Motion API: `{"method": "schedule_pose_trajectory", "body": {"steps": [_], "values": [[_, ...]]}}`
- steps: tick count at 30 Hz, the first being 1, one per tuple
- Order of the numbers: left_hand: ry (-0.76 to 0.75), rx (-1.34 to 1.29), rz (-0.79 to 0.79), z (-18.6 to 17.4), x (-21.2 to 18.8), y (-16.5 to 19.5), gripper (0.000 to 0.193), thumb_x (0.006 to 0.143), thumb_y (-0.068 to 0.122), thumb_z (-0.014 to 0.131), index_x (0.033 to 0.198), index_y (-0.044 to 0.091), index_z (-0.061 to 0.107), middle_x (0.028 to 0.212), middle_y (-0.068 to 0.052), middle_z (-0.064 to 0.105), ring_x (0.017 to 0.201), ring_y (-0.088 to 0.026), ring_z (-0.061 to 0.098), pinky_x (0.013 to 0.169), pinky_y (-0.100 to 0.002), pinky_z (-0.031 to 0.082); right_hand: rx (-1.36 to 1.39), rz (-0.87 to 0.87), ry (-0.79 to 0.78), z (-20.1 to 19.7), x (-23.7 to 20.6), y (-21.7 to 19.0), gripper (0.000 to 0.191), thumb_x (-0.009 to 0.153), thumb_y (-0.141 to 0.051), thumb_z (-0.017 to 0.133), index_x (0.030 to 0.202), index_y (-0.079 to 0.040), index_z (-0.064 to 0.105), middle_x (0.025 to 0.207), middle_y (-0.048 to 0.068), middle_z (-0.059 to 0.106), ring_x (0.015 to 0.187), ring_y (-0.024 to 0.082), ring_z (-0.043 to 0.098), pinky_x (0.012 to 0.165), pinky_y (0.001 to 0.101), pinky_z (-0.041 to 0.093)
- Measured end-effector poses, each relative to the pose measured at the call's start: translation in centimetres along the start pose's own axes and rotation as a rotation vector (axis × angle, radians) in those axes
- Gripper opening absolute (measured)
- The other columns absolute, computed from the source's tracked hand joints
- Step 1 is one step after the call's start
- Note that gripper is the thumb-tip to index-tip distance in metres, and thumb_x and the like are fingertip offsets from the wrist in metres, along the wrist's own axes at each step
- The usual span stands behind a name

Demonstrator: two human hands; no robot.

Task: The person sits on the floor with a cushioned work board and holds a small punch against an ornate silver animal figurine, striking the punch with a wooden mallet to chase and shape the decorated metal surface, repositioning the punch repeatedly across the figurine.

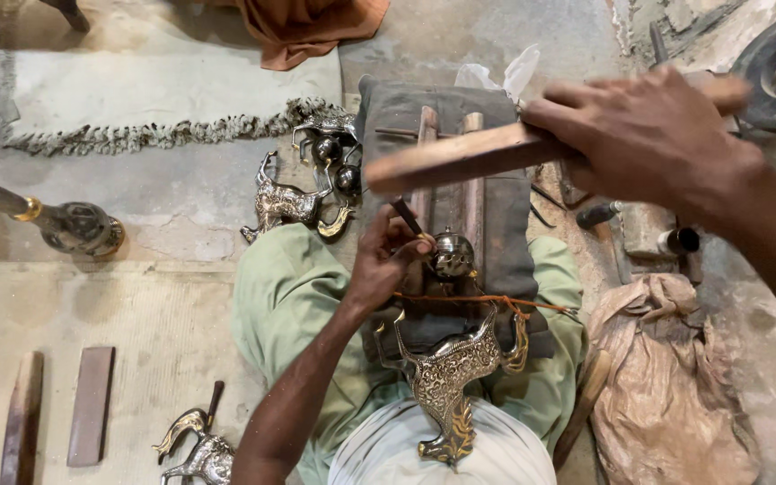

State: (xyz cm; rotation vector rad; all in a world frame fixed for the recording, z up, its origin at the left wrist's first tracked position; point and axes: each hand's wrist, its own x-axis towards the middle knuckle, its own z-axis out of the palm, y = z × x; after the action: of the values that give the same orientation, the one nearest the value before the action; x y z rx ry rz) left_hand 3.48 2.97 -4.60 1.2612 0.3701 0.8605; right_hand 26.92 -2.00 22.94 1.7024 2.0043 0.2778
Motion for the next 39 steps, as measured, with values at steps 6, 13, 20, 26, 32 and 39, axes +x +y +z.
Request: {"method": "schedule_pose_trajectory", "body": {"steps": [6, 13, 20, 26, 32, 39], "values": [[0.089, 0.067, -0.013, 0.4, -0.3, -0.7, 0.046, 0.091, 0.005, 0.077, 0.132, 0.006, 0.054, 0.096, -0.007, 0.075, 0.093, -0.017, 0.074, 0.089, -0.034, 0.064, -0.103, 0.137, -0.416, -4.7, 2.2, -2.3, 0.023, 0.103, -0.019, 0.053, 0.125, -0.027, 0.054, 0.092, -0.002, 0.064, 0.068, 0.013, 0.067, 0.063, 0.0316, 0.057], [0.191, 0.015, 0.009, 1.0, -1.4, -0.8, 0.04, 0.093, 0.008, 0.079, 0.122, 0.007, 0.052, 0.095, -0.007, 0.074, 0.088, -0.017, 0.072, 0.08, -0.033, 0.06, -0.062, 0.122, -0.377, -7.7, 2.8, -3.9, 0.022, 0.107, -0.022, 0.048, 0.129, -0.019, 0.052, 0.092, 0.001, 0.063, 0.068, 0.015, 0.063, 0.063, 0.0317, 0.058], [0.179, -0.061, 0.058, 1.1, -1.7, -1.8, 0.035, 0.094, 0.005, 0.079, 0.12, 0.004, 0.054, 0.101, -0.009, 0.074, 0.095, -0.02, 0.072, 0.087, -0.035, 0.062, -0.205, -0.021, -0.206, -6.2, 2.2, -4.3, 0.036, 0.096, -0.013, 0.051, 0.132, -0.018, 0.051, 0.091, 0.002, 0.061, 0.066, 0.015, 0.061, 0.062, 0.0345, 0.058], [0.327, -0.233, -0.069, 0.3, -2.5, -0.6, 0.041, 0.091, 0.004, 0.075, 0.125, 0.007, 0.052, 0.1, -0.011, 0.073, 0.092, -0.022, 0.075, 0.084, -0.037, 0.065, 0.218, 0.148, -0.362, -1.6, -0.2, -3.5, 0.025, 0.103, -0.018, 0.047, 0.127, -0.015, 0.051, 0.083, 0.007, 0.064, 0.059, 0.018, 0.062, 0.049, 0.0334, 0.057], [0.415, -0.505, -0.141, -0.2, -8.3, 0.2, 0.051, 0.086, 0.003, 0.073, 0.128, 0.009, 0.044, 0.099, -0.015, 0.073, 0.092, -0.027, 0.074, 0.084, -0.044, 0.063, 0.911, 0.274, -0.528, 9.2, -7.6, -6.5, 0.052, 0.085, -0.041, 0.078, 0.129, -0.02, 0.058, 0.086, 0.004, 0.069, 0.08, 0.021, 0.069, 0.075, 0.041, 0.057], [0.434, -0.708, 0.035, 3.5, -11.0, -0.4, 0.04, 0.098, 0.012, 0.07, 0.13, 0.008, 0.047, 0.104, -0.014, 0.072, 0.114, -0.03, 0.07, 0.102, -0.045, 0.058, 1.632, 0.462, -0.409, 19.7, -15.1, -16.1, 0.097, 0.079, -0.028, 0.085, 0.158, -0.013, 0.032, 0.135, 0.007, 0.063, 0.12, 0.02, 0.066, 0.103, 0.0347, 0.053]]}}
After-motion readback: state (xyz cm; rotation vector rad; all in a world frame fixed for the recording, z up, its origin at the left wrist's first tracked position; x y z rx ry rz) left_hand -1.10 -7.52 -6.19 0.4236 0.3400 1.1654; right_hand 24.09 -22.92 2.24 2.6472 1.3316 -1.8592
